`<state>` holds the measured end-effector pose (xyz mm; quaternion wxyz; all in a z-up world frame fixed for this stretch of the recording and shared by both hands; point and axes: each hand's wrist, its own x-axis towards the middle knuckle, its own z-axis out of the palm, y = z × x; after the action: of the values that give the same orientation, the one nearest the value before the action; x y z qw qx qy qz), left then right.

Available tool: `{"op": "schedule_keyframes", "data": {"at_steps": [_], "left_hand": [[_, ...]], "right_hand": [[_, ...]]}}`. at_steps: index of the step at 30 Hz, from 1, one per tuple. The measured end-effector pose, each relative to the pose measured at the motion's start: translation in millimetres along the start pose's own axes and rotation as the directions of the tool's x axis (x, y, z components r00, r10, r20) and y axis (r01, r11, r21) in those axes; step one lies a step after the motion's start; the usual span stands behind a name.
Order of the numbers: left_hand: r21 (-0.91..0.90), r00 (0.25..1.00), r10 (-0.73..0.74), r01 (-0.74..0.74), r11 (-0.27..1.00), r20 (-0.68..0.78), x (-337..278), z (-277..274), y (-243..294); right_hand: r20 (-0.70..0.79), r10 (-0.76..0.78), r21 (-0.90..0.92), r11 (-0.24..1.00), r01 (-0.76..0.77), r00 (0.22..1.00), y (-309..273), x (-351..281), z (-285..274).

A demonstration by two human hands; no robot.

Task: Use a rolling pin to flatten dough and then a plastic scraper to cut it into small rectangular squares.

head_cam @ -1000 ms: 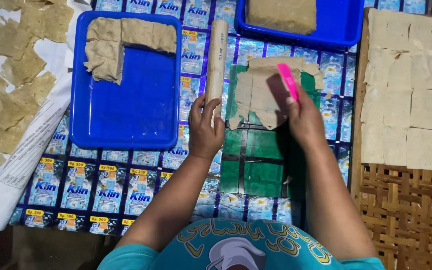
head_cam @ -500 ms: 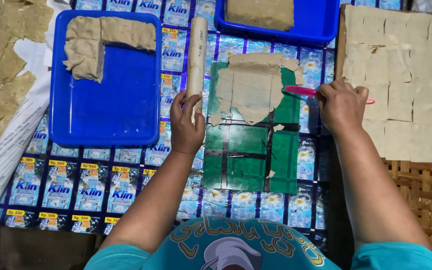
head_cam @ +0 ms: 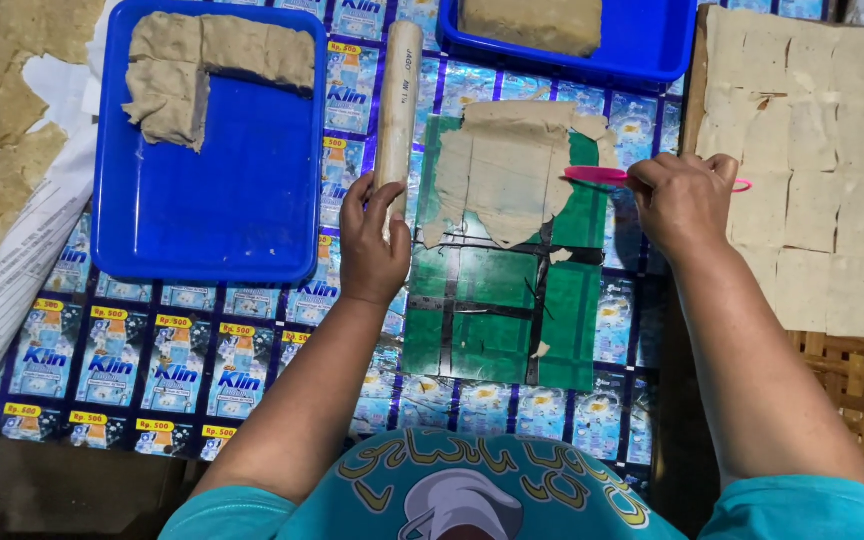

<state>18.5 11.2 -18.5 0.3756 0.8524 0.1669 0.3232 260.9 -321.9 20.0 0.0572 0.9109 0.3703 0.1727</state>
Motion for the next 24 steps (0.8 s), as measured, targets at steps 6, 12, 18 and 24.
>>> {"op": "schedule_keyframes", "data": {"at_steps": [6, 12, 18, 24], "left_hand": [[0.011, 1.000, 0.009, -0.009, 1.000, -0.003, 0, -1, -1], [0.004, 1.000, 0.014, -0.014, 1.000, -0.013, 1, 0, -1], [0.001, 1.000, 0.019, -0.019, 1.000, -0.019, 1, 0, -4], [0.004, 0.999, 0.024, -0.024, 1.000, -0.021, 1, 0, -5]], "right_hand": [[-0.003, -0.037, 0.024, 0.999, 0.037, 0.999, -8, 13, -7], [-0.037, -0.082, 0.010, 0.997, 0.082, 0.996, -17, 24, -5], [-0.063, -0.108, 0.017, 0.994, 0.109, 0.992, -26, 32, -1], [-0.049, -0.120, 0.038, 0.992, 0.122, 0.992, -44, 44, -3]]}}
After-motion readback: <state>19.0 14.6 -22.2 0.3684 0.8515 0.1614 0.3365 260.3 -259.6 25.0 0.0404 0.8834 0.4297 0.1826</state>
